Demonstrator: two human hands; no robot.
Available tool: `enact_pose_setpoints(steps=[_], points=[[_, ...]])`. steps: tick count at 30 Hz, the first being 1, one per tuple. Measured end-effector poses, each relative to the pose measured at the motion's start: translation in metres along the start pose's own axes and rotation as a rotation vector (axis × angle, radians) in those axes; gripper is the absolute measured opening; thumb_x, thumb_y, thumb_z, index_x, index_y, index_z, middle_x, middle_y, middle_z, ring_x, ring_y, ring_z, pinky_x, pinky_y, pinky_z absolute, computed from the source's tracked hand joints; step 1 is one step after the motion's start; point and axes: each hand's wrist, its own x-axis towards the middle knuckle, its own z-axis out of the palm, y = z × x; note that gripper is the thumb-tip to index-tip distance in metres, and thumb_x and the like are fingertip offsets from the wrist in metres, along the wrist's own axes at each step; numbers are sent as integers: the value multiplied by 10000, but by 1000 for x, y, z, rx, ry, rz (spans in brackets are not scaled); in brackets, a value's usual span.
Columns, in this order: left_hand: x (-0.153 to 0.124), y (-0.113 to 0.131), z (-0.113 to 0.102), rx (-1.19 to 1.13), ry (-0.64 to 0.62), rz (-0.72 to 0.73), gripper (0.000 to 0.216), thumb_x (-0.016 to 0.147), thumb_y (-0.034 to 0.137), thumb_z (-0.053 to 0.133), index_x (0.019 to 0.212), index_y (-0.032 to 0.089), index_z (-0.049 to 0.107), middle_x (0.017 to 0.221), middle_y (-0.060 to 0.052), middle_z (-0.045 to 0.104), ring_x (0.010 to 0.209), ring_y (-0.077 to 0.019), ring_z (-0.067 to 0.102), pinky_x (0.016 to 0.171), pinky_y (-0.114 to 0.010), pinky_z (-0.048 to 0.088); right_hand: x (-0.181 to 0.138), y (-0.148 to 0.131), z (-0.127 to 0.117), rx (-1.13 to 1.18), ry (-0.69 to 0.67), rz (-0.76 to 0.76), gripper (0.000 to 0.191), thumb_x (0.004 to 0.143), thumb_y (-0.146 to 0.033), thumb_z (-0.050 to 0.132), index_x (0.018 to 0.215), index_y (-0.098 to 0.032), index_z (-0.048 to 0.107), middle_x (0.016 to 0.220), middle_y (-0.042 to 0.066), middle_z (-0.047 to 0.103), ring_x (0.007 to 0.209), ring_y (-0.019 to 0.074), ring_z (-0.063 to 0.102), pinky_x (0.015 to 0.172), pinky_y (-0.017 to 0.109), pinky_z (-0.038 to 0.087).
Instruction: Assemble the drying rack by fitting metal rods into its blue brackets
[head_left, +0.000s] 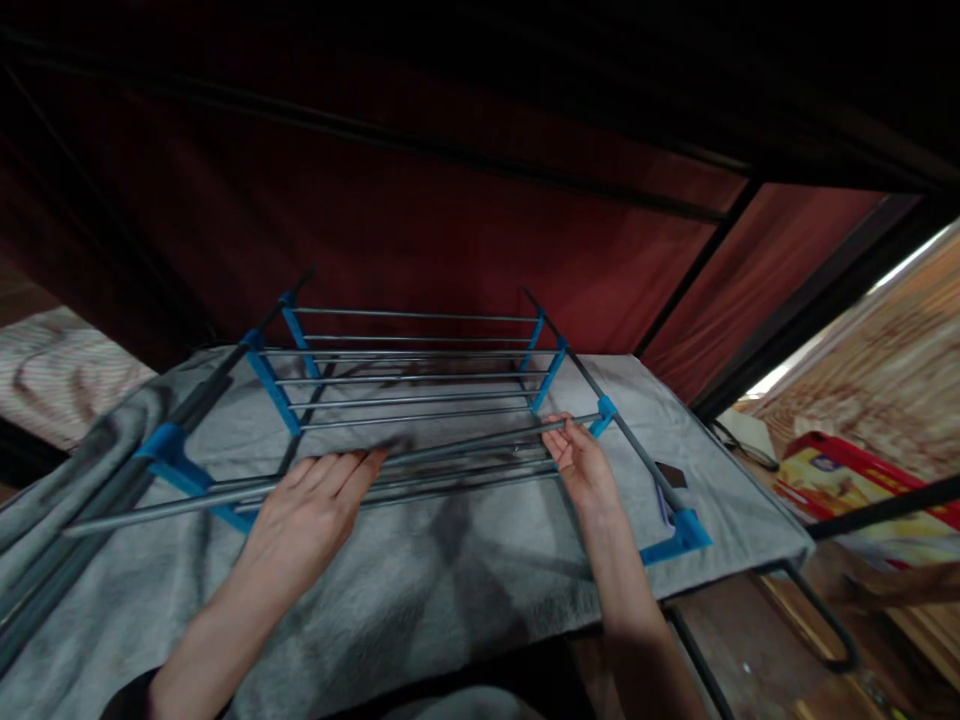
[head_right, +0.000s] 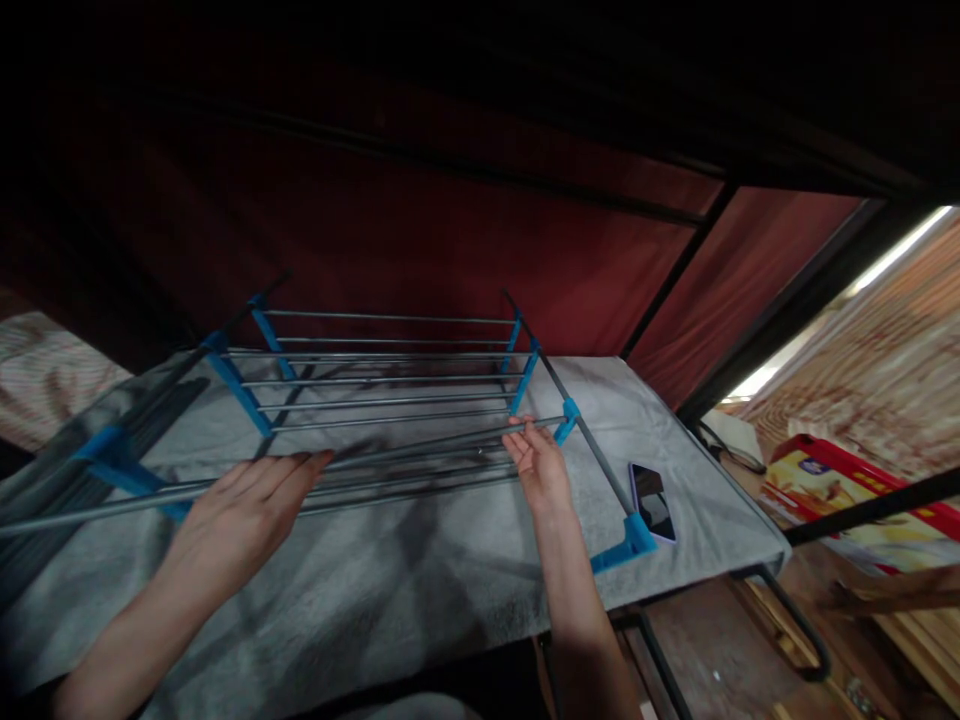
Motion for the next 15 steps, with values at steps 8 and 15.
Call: enact_pose_setpoints(steps=[8, 15], points=[[2, -3, -2, -26, -4, 11, 431, 921, 100, 372, 1267, 186, 614, 975, -86, 716, 845, -259, 642, 797, -402, 474, -1, -4, 0, -22, -10, 4, 169, 752, -232, 784, 884, -230, 679, 939, 11, 751, 868, 138, 705, 836, 310, 600], [6, -4, -3, -74, 6, -7, 411, 916, 117, 389, 1232, 217, 632, 945, -71, 715, 835, -260, 650, 781, -398, 487, -3, -6, -2, -31, 0, 18, 187, 748, -244, 796, 879, -223, 663, 944, 9, 747, 899, 144, 708, 911, 337, 581]])
